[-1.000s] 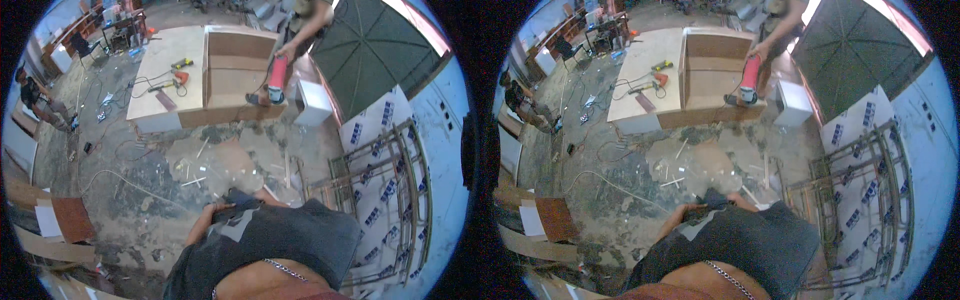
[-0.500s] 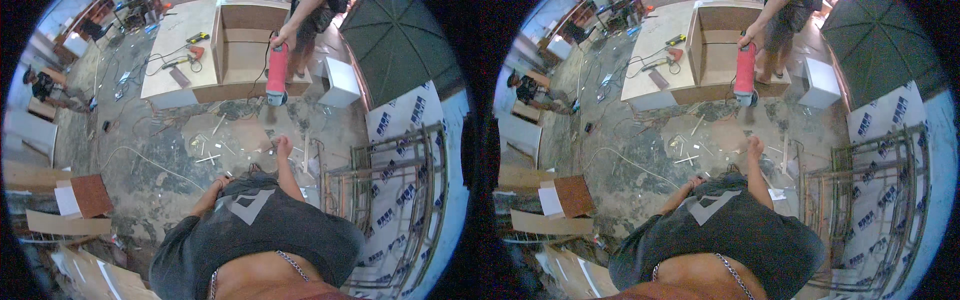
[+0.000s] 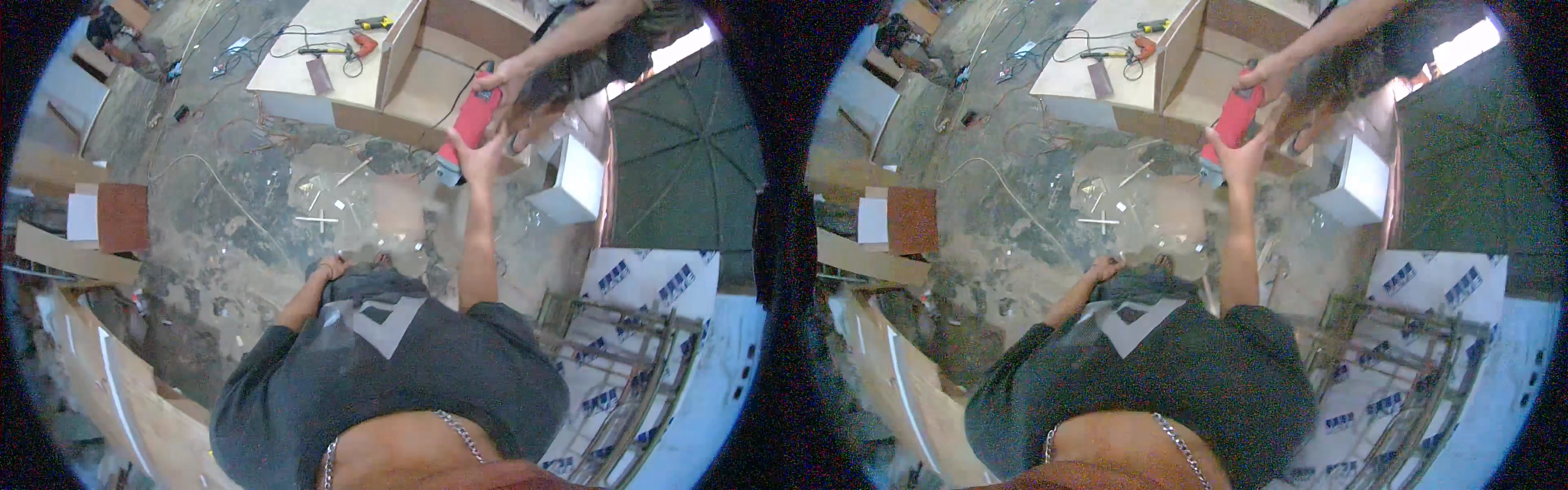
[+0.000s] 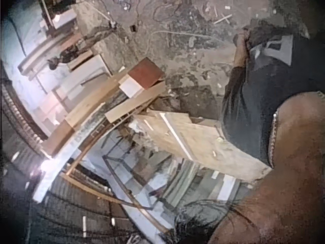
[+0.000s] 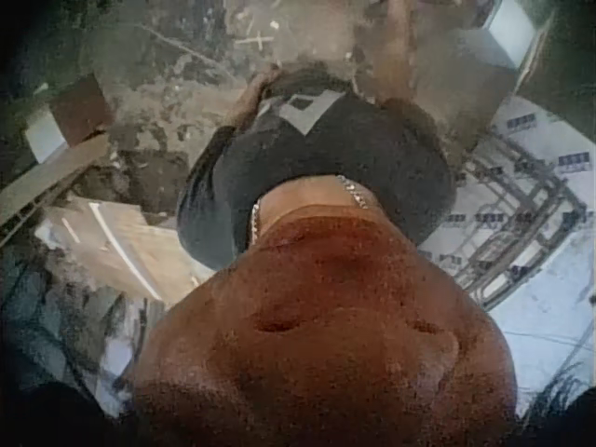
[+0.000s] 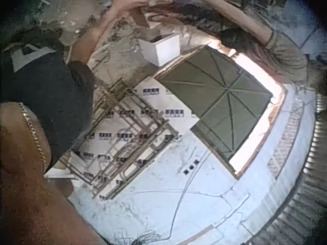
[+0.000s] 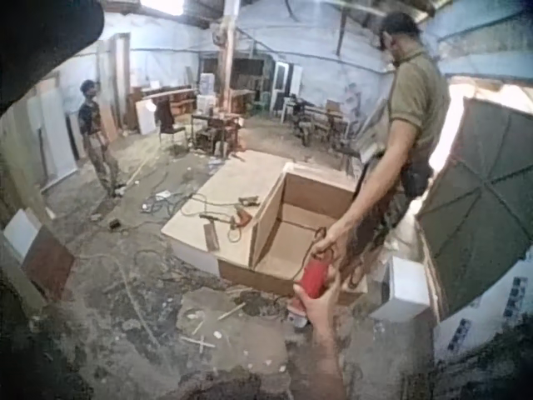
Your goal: The person uses a power sander to smooth the edges and surfaces of a wooden furniture structure, moving the tool across the joints and sides.
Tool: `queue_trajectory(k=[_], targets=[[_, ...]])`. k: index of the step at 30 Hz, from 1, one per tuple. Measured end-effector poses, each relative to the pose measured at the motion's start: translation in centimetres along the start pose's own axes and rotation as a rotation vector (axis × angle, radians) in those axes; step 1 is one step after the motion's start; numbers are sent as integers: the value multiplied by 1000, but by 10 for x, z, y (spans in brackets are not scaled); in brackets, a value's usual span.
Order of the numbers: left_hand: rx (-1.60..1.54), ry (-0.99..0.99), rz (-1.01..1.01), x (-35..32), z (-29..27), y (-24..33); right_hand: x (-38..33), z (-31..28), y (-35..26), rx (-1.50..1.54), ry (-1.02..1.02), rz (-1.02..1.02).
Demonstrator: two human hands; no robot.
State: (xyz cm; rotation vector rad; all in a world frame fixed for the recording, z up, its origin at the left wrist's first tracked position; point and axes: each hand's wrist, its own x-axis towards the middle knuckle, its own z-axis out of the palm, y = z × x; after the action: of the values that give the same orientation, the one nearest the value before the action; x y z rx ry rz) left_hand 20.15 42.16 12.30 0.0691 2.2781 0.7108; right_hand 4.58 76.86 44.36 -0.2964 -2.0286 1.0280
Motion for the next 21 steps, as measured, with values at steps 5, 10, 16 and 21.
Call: queue_trajectory(k=[5, 10, 16, 21], targets=[[-33, -105, -3, -4, -6, 2, 33, 41, 18, -105, -43, 217], [-221, -30, 168, 21, 12, -39, 48, 38, 42, 70, -56, 194], [-145, -159, 50, 92, -15, -98, 29, -22, 36, -19, -90, 248], [-648, -234, -120, 167, -65, -117, -66, -41, 67, -432, -14, 436]])
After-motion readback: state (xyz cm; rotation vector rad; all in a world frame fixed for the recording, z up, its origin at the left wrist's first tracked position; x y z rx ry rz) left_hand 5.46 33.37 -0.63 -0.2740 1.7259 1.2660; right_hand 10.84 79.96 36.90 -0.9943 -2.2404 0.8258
